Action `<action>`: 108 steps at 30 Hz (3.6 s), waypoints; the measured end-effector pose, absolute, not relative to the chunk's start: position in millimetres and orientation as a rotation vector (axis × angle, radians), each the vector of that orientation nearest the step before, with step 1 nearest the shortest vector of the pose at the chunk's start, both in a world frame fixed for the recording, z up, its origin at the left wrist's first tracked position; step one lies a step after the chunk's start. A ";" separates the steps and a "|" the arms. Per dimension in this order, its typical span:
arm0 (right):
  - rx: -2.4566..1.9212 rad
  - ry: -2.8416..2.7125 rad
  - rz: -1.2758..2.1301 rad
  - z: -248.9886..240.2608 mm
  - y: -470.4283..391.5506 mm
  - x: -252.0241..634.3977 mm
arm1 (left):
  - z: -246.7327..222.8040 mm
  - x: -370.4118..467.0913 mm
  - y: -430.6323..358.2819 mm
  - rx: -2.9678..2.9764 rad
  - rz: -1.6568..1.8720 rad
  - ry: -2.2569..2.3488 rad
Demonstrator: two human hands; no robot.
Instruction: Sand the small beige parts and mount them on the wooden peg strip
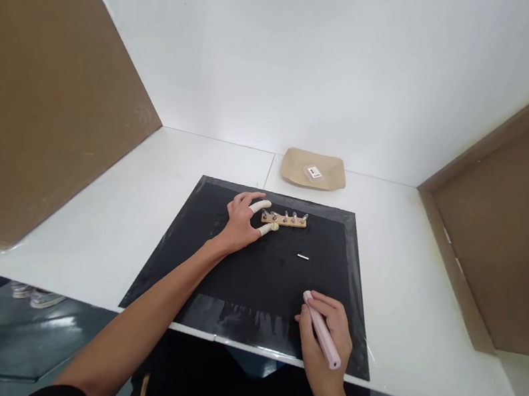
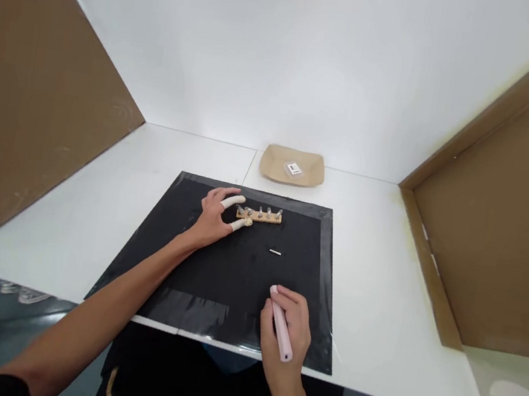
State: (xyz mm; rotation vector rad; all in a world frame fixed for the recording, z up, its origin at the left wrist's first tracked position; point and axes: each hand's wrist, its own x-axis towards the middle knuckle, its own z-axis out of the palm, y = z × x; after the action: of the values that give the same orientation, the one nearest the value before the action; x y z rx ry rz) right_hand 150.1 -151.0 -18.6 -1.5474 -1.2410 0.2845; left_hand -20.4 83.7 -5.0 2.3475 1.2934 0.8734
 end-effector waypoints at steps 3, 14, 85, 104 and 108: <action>-1.545 -1.241 0.284 -20.2 -149.7 149.7 | -6.7 -19.7 85.9 2.352 0.909 1.299; -1.547 -1.238 0.314 -20.2 -148.6 151.1 | -1.4 -13.0 87.1 2.568 0.888 1.297; -1.560 -1.308 0.480 -10.4 -149.3 155.5 | 16.2 -31.8 0.8 2.322 0.444 0.926; -1.652 -1.290 0.521 -8.6 -151.1 155.6 | 31.5 -52.3 26.7 2.262 0.240 0.778; -1.641 -1.293 0.517 -8.8 -152.5 156.2 | 36.2 -58.5 26.4 2.244 0.180 0.723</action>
State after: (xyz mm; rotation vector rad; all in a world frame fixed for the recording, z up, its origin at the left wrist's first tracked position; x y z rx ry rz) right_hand 156.2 -152.5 -8.8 -1.6406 -1.2929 0.5170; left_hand -58.5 26.4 36.2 2.2445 0.7226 0.1803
